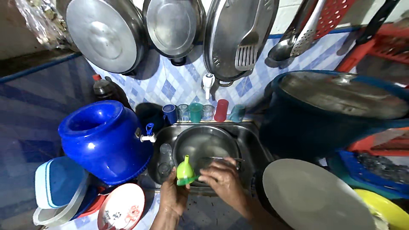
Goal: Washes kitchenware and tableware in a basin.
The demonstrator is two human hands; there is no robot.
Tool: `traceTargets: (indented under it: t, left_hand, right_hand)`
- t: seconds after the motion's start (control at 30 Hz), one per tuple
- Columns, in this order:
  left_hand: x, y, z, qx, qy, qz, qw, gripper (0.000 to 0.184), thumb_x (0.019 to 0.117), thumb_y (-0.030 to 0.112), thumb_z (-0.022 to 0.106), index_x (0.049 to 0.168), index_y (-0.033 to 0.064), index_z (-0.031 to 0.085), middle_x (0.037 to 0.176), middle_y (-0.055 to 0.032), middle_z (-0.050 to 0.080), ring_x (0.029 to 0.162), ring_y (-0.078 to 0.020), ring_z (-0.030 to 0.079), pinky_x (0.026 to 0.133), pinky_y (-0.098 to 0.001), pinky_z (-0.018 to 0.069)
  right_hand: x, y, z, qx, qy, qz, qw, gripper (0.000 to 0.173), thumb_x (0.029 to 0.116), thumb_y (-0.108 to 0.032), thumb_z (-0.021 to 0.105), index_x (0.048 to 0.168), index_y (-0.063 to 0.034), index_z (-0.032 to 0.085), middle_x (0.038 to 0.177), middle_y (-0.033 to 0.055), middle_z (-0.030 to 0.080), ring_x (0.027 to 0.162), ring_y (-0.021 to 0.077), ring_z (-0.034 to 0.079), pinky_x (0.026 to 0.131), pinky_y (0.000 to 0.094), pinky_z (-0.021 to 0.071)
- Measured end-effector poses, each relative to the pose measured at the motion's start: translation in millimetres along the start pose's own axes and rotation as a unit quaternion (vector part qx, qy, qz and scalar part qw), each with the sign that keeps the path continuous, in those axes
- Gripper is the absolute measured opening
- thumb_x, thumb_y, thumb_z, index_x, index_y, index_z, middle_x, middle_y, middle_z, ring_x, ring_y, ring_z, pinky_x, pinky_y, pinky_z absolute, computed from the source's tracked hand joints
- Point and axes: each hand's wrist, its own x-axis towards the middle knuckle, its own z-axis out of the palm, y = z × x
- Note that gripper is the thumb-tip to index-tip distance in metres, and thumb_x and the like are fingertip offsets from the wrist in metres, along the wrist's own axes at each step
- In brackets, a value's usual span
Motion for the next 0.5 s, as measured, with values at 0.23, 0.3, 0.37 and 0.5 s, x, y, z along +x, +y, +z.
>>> traceTargets:
  t: [0.23,0.3,0.37,0.5]
  left_hand:
    - [0.0,-6.0,-1.3,0.033,0.002,0.025,0.999,0.034,0.1116,0.023,0.036,0.104,-0.0006,0.058,0.078,-0.0117,0.065,0.056,-0.0147,0.062,0.048,-0.0249,0.053]
    - [3.4,-6.5,-3.1,0.037,0.0,0.039,0.999,0.034,0.1114,0.022,0.037,0.102,-0.0011,0.059,0.076,-0.0109,0.065,0.057,-0.014,0.063,0.05,-0.025,0.0543]
    - [5.2,-9.2,-5.0,0.052,0.012,0.063,0.997,0.034,0.1112,0.022,0.039,0.101,-0.0016,0.061,0.078,-0.0109,0.067,0.063,-0.0152,0.066,0.056,-0.0275,0.0567]
    - [2.0,-14.0,-4.9,0.066,0.025,0.123,0.99,0.032,0.1114,0.018,0.039,0.1,-0.0031,0.06,0.082,-0.011,0.068,0.071,-0.0173,0.069,0.065,-0.0307,0.0597]
  right_hand:
    - [7.3,0.6,-2.0,-0.018,0.012,-0.003,1.0,0.02,0.09,-0.033,0.074,0.092,-0.0148,0.082,0.081,0.0002,0.074,0.079,0.0156,0.07,0.098,0.0565,0.0463]
    - [-0.1,-4.5,3.1,-0.034,-0.003,-0.034,0.999,0.023,0.0932,-0.037,0.07,0.092,-0.0162,0.081,0.08,0.0009,0.072,0.076,0.0164,0.069,0.097,0.0543,0.0474]
    - [2.2,-2.2,1.0,-0.047,0.014,-0.016,0.999,0.021,0.0908,-0.034,0.073,0.09,-0.015,0.082,0.077,0.001,0.072,0.074,0.0169,0.07,0.094,0.0552,0.0498]
    - [3.3,-0.2,-0.4,-0.042,0.026,0.041,0.998,0.017,0.0875,-0.029,0.077,0.089,-0.0132,0.082,0.079,0.0017,0.073,0.078,0.0181,0.07,0.097,0.0599,0.0466]
